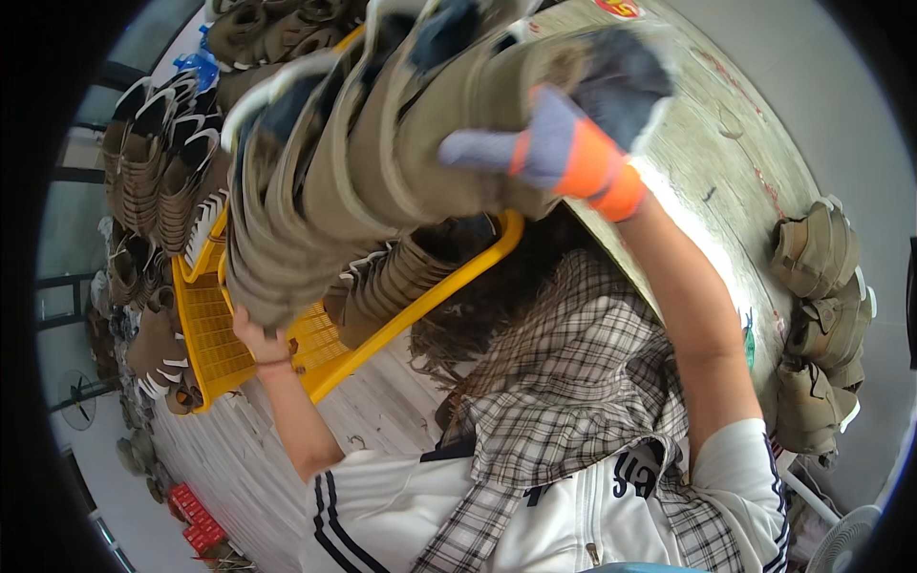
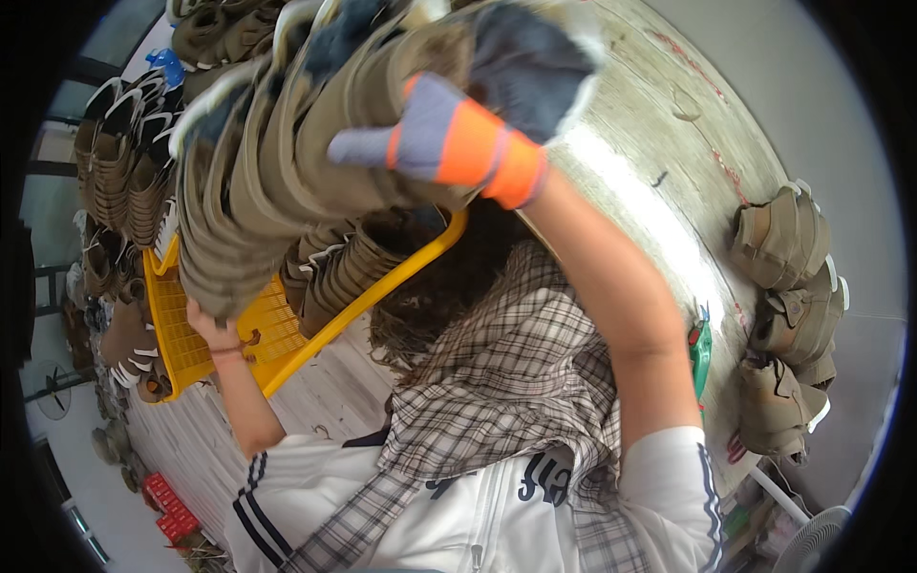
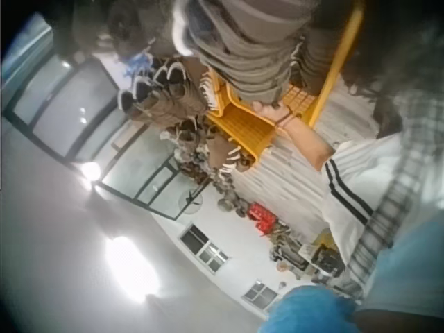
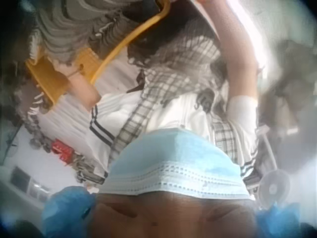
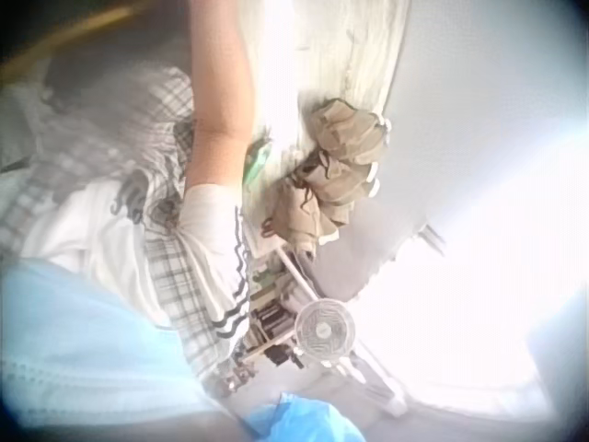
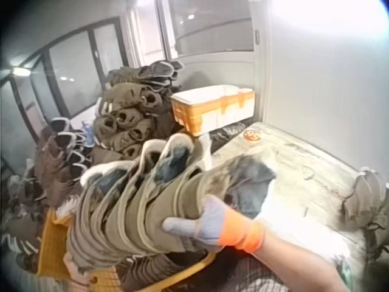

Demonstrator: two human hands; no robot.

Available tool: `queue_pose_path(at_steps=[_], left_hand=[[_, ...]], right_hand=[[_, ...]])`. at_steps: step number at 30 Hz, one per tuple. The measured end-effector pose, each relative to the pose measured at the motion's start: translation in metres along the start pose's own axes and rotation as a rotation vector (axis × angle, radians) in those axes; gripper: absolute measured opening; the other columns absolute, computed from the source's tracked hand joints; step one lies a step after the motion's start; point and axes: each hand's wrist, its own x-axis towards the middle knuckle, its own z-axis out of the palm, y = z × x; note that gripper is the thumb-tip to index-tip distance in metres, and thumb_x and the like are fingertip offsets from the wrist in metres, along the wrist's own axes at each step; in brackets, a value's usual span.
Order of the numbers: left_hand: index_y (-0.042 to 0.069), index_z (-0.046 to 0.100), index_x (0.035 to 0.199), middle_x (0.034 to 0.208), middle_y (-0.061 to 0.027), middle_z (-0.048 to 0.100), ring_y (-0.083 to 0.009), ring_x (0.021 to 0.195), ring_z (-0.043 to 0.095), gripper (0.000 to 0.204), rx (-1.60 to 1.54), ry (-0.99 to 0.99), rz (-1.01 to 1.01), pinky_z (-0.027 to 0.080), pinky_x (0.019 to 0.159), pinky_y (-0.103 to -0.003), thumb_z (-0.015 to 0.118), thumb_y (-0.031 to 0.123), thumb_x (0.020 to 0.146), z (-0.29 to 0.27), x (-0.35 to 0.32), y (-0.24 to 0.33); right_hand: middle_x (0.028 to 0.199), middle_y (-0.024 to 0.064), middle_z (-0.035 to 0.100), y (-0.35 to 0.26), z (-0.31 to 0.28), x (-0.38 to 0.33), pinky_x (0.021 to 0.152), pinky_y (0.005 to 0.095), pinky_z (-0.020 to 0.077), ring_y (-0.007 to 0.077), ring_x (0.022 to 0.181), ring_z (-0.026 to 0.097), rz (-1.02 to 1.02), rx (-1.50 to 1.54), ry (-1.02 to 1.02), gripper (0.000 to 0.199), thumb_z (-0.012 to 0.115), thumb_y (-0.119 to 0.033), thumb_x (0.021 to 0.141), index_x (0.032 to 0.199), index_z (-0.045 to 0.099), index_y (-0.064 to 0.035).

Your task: The person uses a green electric trimmer to cut away excess fabric and lining from the upper part of several beige shoes. They handle the shoes one at a time, rotating them to access different areas, and place the trimmed pieces on the table.

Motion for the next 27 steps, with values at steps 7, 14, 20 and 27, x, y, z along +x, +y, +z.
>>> queue_pose_path(at_steps=[7,14,20,27], left_hand=[[0.004,0.047,0.127,0.129,-0.0100,0.050,-0.0279,0.116,0.049,0.054,-0.014,0.235,-0.053,0.042,0.096,-0.042,0.060,0.034,0.084,-0.134,-0.052,-0.043],[0.002,0.045,0.128,0.127,-0.0111,0.052,-0.0288,0.112,0.051,0.061,-0.095,0.303,-0.080,0.042,0.095,-0.042,0.065,0.033,0.080,-0.179,-0.028,-0.061],[0.003,0.044,0.131,0.132,-0.0127,0.047,-0.0314,0.117,0.047,0.056,-0.193,0.237,-0.156,0.040,0.096,-0.045,0.059,0.032,0.085,-0.165,0.040,-0.073],[0.006,0.032,0.141,0.148,-0.0126,0.028,-0.0297,0.132,0.030,0.077,0.343,0.627,-0.580,0.030,0.106,-0.045,0.070,0.036,0.081,-0.118,0.118,-0.231]], right_hand=[[0.076,0.0239,0.062,0.078,0.148,0.041,0.070,0.0380,0.0477,0.0275,0.075,0.062,-0.001,0.219,-0.361,0.071,0.077,-0.053,0.066,0.085,0.058,0.0129],[0.085,0.0192,0.064,0.091,0.204,0.093,0.069,0.0358,0.0461,0.0245,0.079,0.060,-0.046,0.011,-0.474,0.073,0.074,-0.057,0.067,0.090,0.060,0.0109],[0.089,0.0251,0.062,0.164,0.261,0.115,0.078,0.0402,0.0453,0.0379,0.088,0.059,0.290,0.607,-0.165,0.076,0.067,-0.061,0.070,0.099,0.058,0.0097],[0.111,0.0182,0.062,0.204,0.162,-0.032,0.085,0.0324,0.0469,0.0300,0.100,0.060,0.513,-0.001,-0.401,0.059,0.062,-0.045,0.084,0.120,0.054,0.0004]])
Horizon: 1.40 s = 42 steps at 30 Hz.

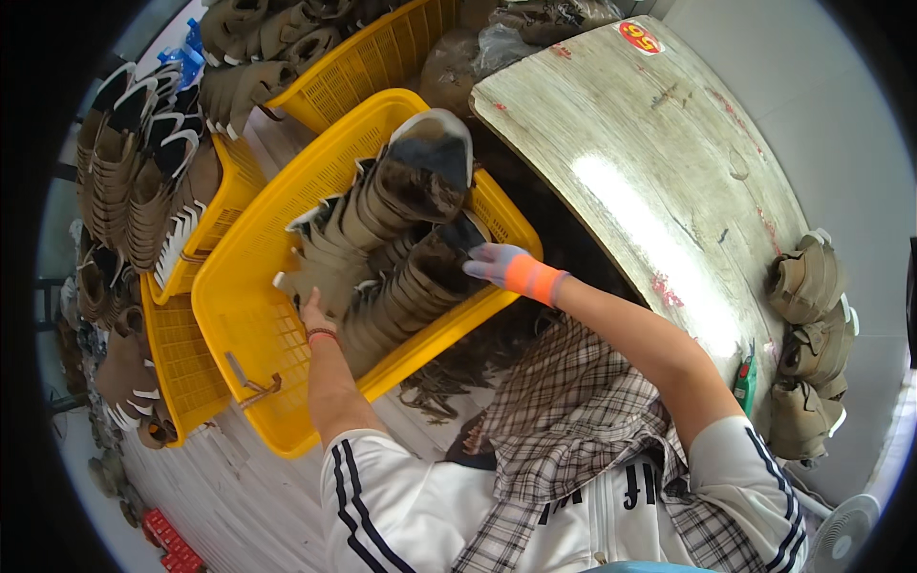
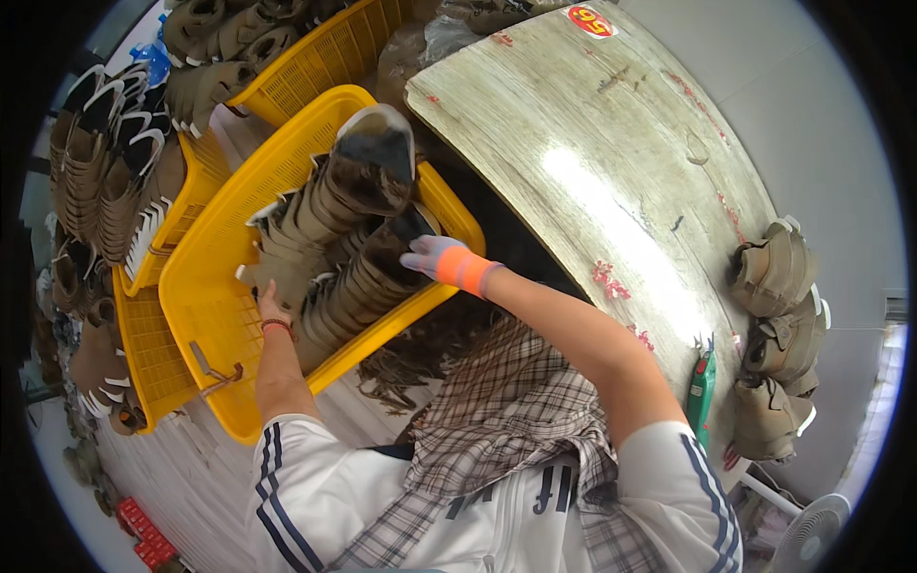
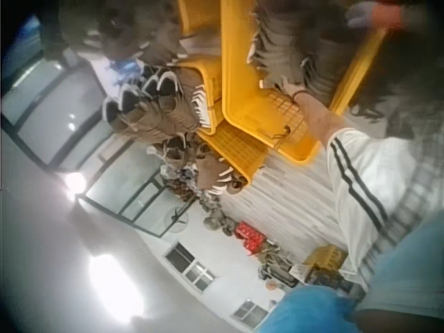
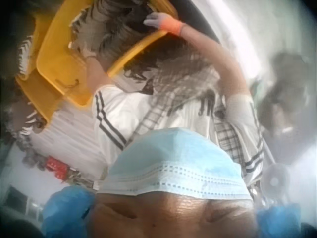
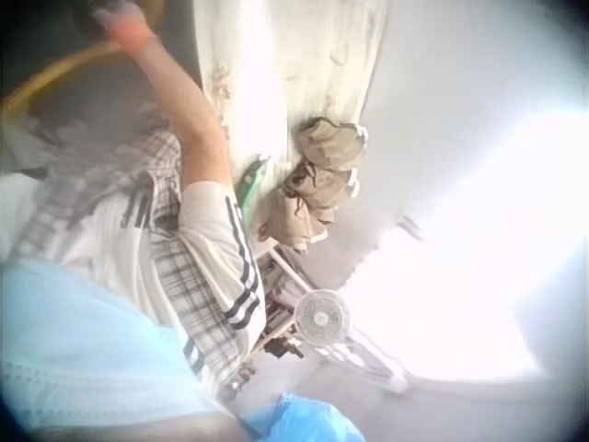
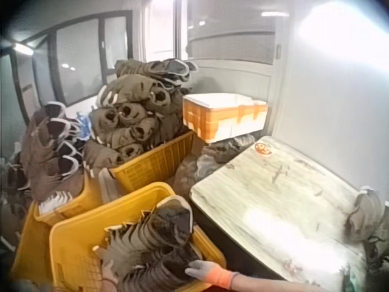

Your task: The person uses a green electric trimmer to cut away excess fabric and lining from the upper part of several beige shoes. They handle the shoes one at a time, rotating them to access different areas, and place the trimmed pieces on the table.

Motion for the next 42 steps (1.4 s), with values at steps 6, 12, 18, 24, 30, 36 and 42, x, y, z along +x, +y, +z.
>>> queue_pose_path(at_steps=[6,12,18,24,30,36,42], left_hand=[[0.006,0.031,0.142,0.146,-0.0143,0.030,-0.0294,0.134,0.029,0.081,-0.048,0.074,-0.075,0.026,0.109,-0.046,0.071,0.039,0.079,-0.024,0.013,0.005],[0.003,0.034,0.138,0.139,-0.0153,0.037,-0.0287,0.127,0.036,0.070,0.192,0.149,0.057,0.030,0.105,-0.043,0.065,0.031,0.082,0.005,-0.002,0.021],[-0.002,0.041,0.130,0.130,-0.0166,0.045,-0.0260,0.116,0.044,0.051,0.213,0.003,0.623,0.036,0.100,-0.037,0.057,0.021,0.087,0.096,-0.078,0.059],[-0.008,0.048,0.122,0.121,-0.0179,0.053,-0.0232,0.106,0.053,0.035,0.131,-0.738,1.013,0.041,0.096,-0.031,0.048,0.011,0.092,0.234,-0.324,0.026],[-0.006,0.060,0.108,0.106,-0.0119,0.062,-0.0185,0.096,0.058,0.023,0.663,-1.872,0.970,0.043,0.087,-0.027,0.049,0.005,0.091,0.187,-0.608,-0.122],[-0.002,0.062,0.109,0.104,-0.0097,0.063,-0.0160,0.097,0.059,0.023,1.447,-2.665,0.416,0.045,0.085,-0.026,0.056,0.005,0.088,0.147,-0.714,-0.263],[-0.002,0.055,0.119,0.125,-0.0159,0.053,-0.0264,0.113,0.053,0.042,1.357,-2.906,0.676,0.043,0.094,-0.032,0.065,0.012,0.081,0.111,-0.731,-0.389]], right_hand=[[0.112,0.0081,0.063,-0.021,-0.045,-0.169,0.084,0.0247,0.0473,0.0111,0.099,0.058,0.027,0.428,0.119,0.039,0.062,-0.021,0.089,0.121,0.054,0.0003],[0.109,0.0091,0.064,-0.009,-0.062,-0.317,0.086,0.0264,0.0471,0.0121,0.097,0.058,-0.014,0.357,0.531,0.031,0.060,-0.014,0.090,0.117,0.058,0.0009],[0.094,0.0033,0.067,0.036,-0.021,-0.495,0.077,0.0233,0.0479,0.0099,0.086,0.060,0.130,0.479,1.359,0.019,0.059,-0.009,0.089,0.106,0.064,0.0005],[0.077,0.0032,0.063,0.193,0.145,-0.668,0.060,0.0223,0.0446,0.0085,0.065,0.055,0.521,0.689,2.292,0.017,0.059,-0.018,0.090,0.088,0.064,-0.0015],[0.075,0.0058,0.062,0.274,0.378,-0.726,0.055,0.0250,0.0413,0.0111,0.060,0.053,0.906,1.004,2.643,0.024,0.063,-0.026,0.087,0.090,0.059,-0.0018],[0.095,0.0181,0.066,0.244,0.426,-0.693,0.082,0.0364,0.0455,0.0327,0.090,0.062,1.648,0.794,2.312,0.042,0.056,-0.041,0.086,0.103,0.063,-0.0037],[0.102,0.0169,0.065,0.240,0.380,-0.700,0.083,0.0377,0.0453,0.0352,0.093,0.059,1.939,0.298,2.047,0.044,0.056,-0.043,0.086,0.104,0.064,-0.0037]])
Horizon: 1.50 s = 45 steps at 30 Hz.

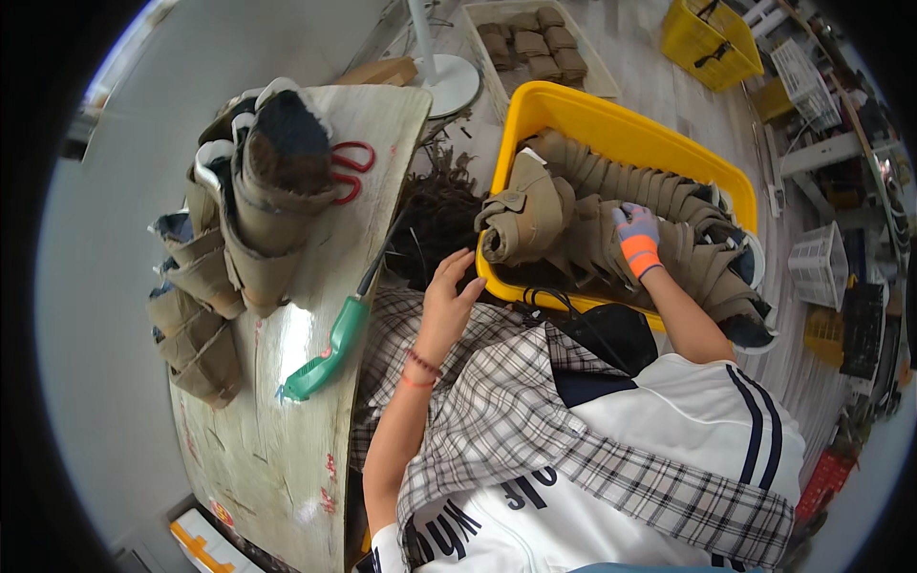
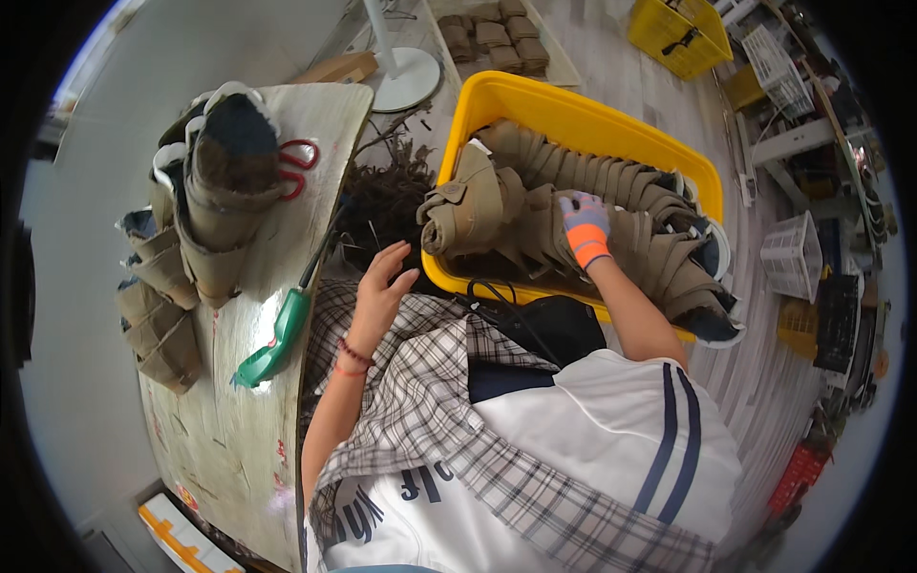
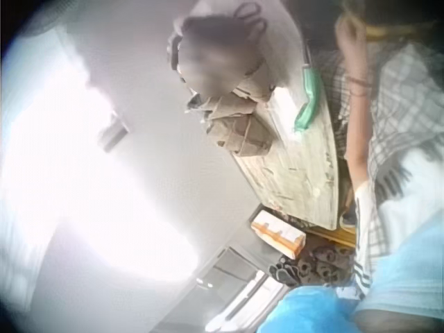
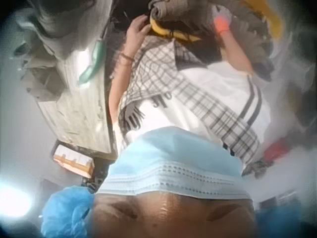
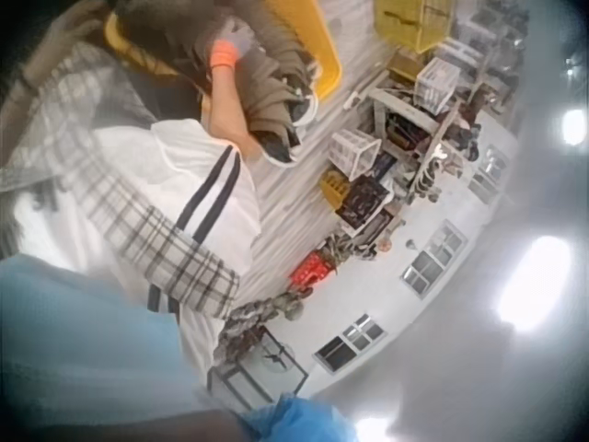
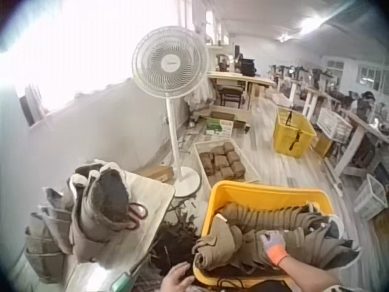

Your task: The person uses a green electric trimmer to cut away excess fabric and lining from the upper part of several beige shoes. They handle the shoes one at a time, rotating them to access different areas, and place the trimmed pieces on the table.

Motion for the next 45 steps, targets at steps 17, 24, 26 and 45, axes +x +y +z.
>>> queue_pose_path(at_steps=[17,24,26,45], left_hand=[[-0.002,0.060,0.111,0.103,-0.0165,0.065,-0.0302,0.096,0.062,0.046,0.203,-0.214,-0.157,0.047,0.084,-0.036,0.073,0.026,0.076,0.070,0.064,-0.068],[0.000,0.058,0.114,0.112,-0.0167,0.062,-0.0283,0.103,0.058,0.050,0.053,-0.296,-0.196,0.046,0.087,-0.035,0.072,0.029,0.076,0.072,0.070,-0.071],[0.004,0.059,0.115,0.115,-0.0175,0.060,-0.0327,0.109,0.055,0.049,0.132,-0.208,0.059,0.045,0.091,-0.037,0.070,0.031,0.076,0.077,0.068,-0.087],[0.005,0.056,0.118,0.127,-0.0186,0.049,-0.0352,0.118,0.044,0.043,0.125,-0.067,0.624,0.035,0.102,-0.039,0.067,0.021,0.080,-0.013,-0.015,0.064]], right_hand=[[0.117,0.0183,0.060,-0.042,0.115,0.029,0.087,0.0415,0.0466,0.0343,0.104,0.058,0.704,0.130,-0.427,0.057,0.068,-0.048,0.073,0.109,0.062,-0.0040],[0.118,0.0134,0.061,-0.029,0.103,0.017,0.097,0.0340,0.0396,0.0268,0.112,0.054,0.947,0.928,-0.931,0.050,0.047,-0.038,0.092,0.122,0.052,0.0023],[0.117,0.0130,0.061,-0.071,0.070,0.012,0.096,0.0357,0.0406,0.0271,0.111,0.054,0.821,1.231,-1.024,0.048,0.047,-0.035,0.094,0.122,0.053,0.0038],[0.124,0.0105,0.055,-0.032,-0.002,0.002,0.101,0.0395,0.0394,0.0250,0.116,0.050,0.461,1.619,-0.709,0.039,0.048,-0.023,0.094,0.126,0.051,-0.0007]])
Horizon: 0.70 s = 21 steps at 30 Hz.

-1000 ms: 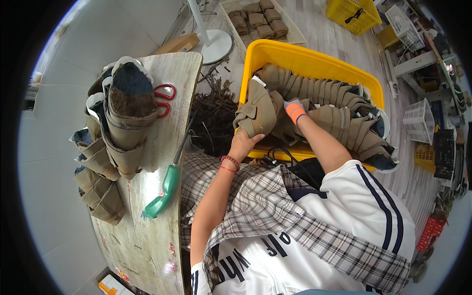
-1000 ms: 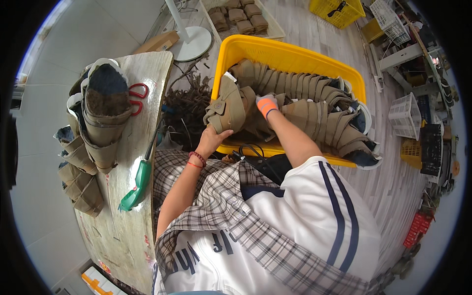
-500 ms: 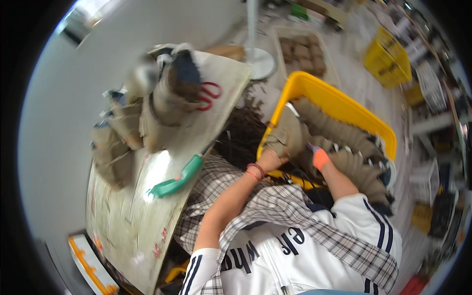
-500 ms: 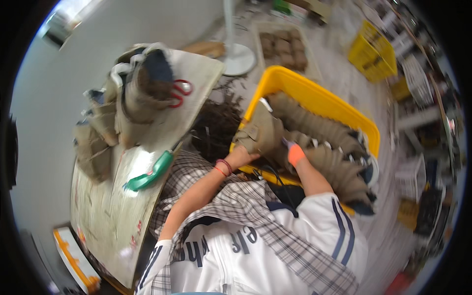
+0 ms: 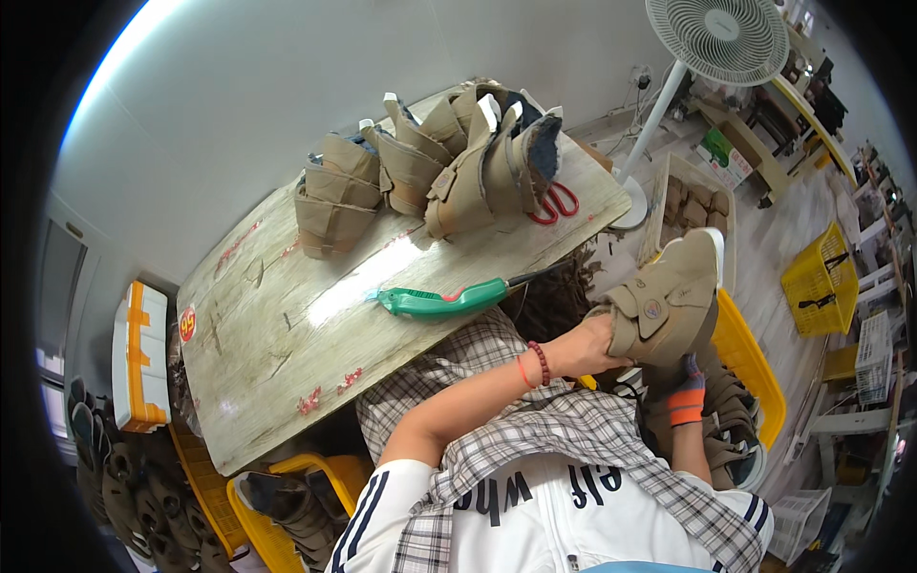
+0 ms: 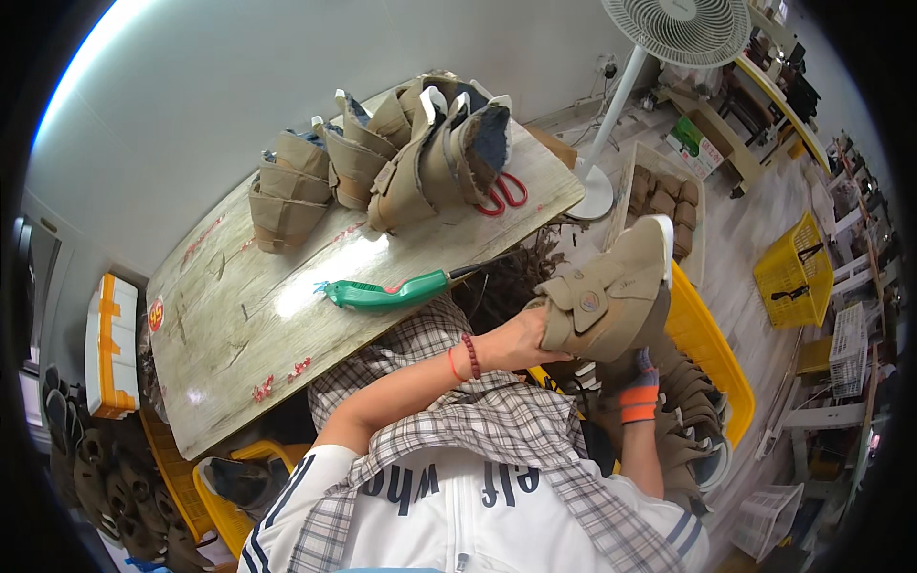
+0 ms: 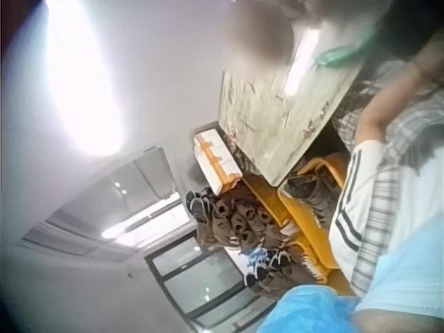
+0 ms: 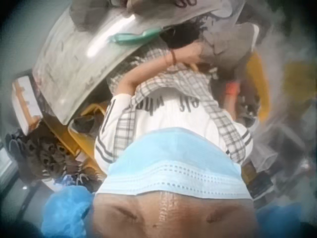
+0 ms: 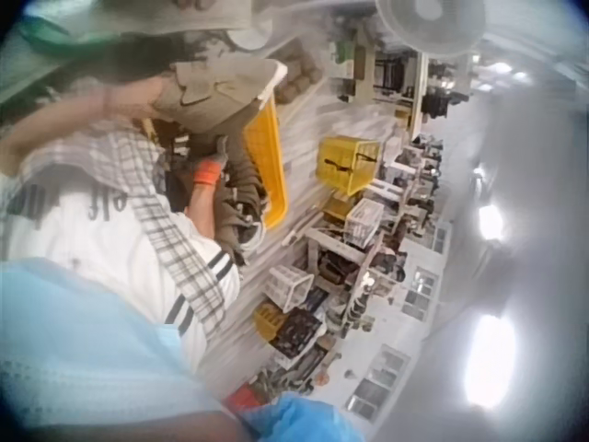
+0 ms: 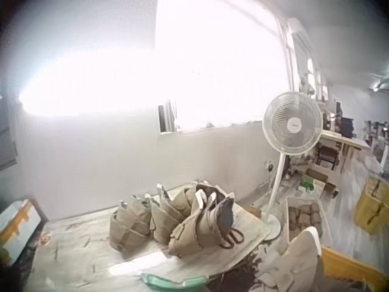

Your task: The person uses a green electric trimmer to cut away excess fabric and lining from the upper part of several beige shoes. They handle the shoes one at a time, rotating them to access different areas, and place the trimmed pieces on the table.

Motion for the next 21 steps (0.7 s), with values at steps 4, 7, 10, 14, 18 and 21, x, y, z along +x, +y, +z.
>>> queue_pose_path(at_steps=[4,7,10,14,18,21], left_hand=[[0.006,0.061,0.112,0.122,-0.0151,0.052,-0.0335,0.114,0.047,0.036,0.010,0.150,0.012,0.037,0.100,-0.038,0.070,0.019,0.079,-0.024,-0.025,0.012],[0.005,0.061,0.111,0.115,-0.0131,0.059,-0.0327,0.106,0.054,0.037,0.009,0.266,0.035,0.042,0.094,-0.036,0.072,0.016,0.077,-0.036,-0.055,0.026],[0.000,0.060,0.110,0.112,-0.0135,0.060,-0.0259,0.105,0.057,0.038,-0.070,0.369,-0.034,0.045,0.091,-0.034,0.074,0.010,0.076,-0.058,-0.086,0.049],[-0.002,0.056,0.113,0.112,-0.0113,0.061,-0.0174,0.104,0.057,0.043,-0.354,0.741,-0.195,0.049,0.084,-0.031,0.074,-0.001,0.074,-0.087,-0.143,0.064],[0.001,0.044,0.127,0.120,-0.0094,0.055,-0.0206,0.104,0.057,0.053,-0.366,1.187,0.060,0.048,0.088,-0.032,0.065,-0.004,0.079,-0.142,-0.189,0.044],[0.001,0.045,0.127,0.120,-0.0092,0.055,-0.0201,0.105,0.056,0.047,-0.314,1.322,0.018,0.046,0.089,-0.033,0.060,-0.002,0.083,-0.199,-0.220,0.039]], right_hand=[[0.125,0.0137,0.055,-0.037,0.048,-0.022,0.099,0.0359,0.0414,0.0255,0.113,0.053,-0.731,-1.110,-0.177,0.040,0.052,-0.015,0.088,0.125,0.051,0.0005],[0.121,0.0157,0.056,-0.061,0.097,-0.034,0.098,0.0330,0.0422,0.0252,0.111,0.055,-0.950,-1.260,-0.290,0.039,0.052,0.001,0.083,0.122,0.052,0.0027],[0.113,0.0112,0.060,-0.082,0.196,-0.078,0.091,0.0308,0.0469,0.0216,0.102,0.058,-0.916,-1.087,-0.350,0.031,0.056,-0.003,0.086,0.116,0.056,0.0029],[0.106,0.0069,0.062,-0.089,0.344,-0.100,0.085,0.0285,0.0486,0.0165,0.097,0.059,-0.524,-0.682,-0.441,0.034,0.064,-0.004,0.083,0.115,0.057,0.0016],[0.104,0.0059,0.065,-0.058,0.482,-0.104,0.079,0.0281,0.0502,0.0148,0.091,0.061,-0.693,-0.517,-0.870,0.038,0.073,-0.007,0.076,0.110,0.059,0.0027],[0.099,0.0075,0.067,-0.021,0.575,-0.065,0.079,0.0271,0.0479,0.0149,0.090,0.061,-0.773,-0.838,-1.008,0.041,0.076,-0.018,0.076,0.107,0.062,0.0034]])
